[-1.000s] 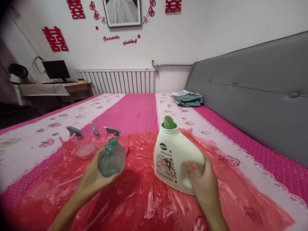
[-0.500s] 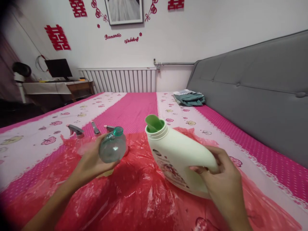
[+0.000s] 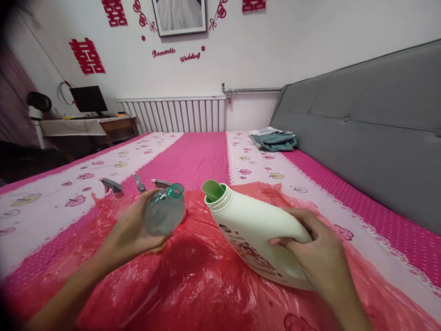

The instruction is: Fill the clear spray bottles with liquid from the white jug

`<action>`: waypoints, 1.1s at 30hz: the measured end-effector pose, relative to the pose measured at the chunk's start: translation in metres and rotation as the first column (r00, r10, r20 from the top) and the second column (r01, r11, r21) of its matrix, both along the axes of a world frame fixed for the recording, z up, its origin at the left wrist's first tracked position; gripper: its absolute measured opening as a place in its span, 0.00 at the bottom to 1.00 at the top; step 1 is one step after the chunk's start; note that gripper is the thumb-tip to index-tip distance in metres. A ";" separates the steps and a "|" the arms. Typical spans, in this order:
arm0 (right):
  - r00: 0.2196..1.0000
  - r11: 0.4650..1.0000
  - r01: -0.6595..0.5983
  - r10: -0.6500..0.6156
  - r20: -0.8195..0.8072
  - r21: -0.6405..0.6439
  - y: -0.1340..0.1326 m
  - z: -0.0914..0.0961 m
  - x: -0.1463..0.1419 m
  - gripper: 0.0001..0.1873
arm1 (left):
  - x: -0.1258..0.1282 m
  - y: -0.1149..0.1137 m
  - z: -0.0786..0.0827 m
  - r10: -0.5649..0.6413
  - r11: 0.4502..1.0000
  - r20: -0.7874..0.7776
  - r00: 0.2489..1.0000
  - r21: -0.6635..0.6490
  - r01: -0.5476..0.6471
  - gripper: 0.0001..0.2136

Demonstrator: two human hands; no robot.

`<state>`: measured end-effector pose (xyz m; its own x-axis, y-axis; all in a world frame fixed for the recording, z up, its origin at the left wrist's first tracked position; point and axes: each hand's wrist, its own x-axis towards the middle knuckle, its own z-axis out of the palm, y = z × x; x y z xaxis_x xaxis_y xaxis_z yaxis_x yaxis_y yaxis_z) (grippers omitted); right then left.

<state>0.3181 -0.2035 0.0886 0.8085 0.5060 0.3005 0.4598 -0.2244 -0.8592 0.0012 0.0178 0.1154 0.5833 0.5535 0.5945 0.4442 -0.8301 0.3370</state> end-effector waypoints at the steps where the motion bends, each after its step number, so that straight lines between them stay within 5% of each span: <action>1: 1.000 1.000 -0.008 0.007 -0.005 -0.023 0.001 0.004 0.000 0.28 | -0.002 0.000 0.001 -0.001 1.000 -0.016 1.000 0.017 0.001 0.39; 9: 1.000 0.994 -0.005 0.004 -0.007 -0.110 0.007 0.028 -0.002 0.29 | -0.016 0.000 0.002 -0.013 0.995 -0.119 0.993 0.097 0.025 0.41; 33: 0.985 0.975 -0.144 0.158 0.074 -0.170 0.012 0.022 -0.001 0.28 | -0.029 -0.002 0.026 0.056 0.953 -0.295 0.954 0.300 0.037 0.35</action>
<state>0.3172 -0.1911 0.1107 0.6936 0.6682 0.2690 0.5702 -0.2812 -0.7719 -0.0278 0.0156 0.1411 0.7542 0.3831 0.5333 0.4931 -0.8667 -0.0748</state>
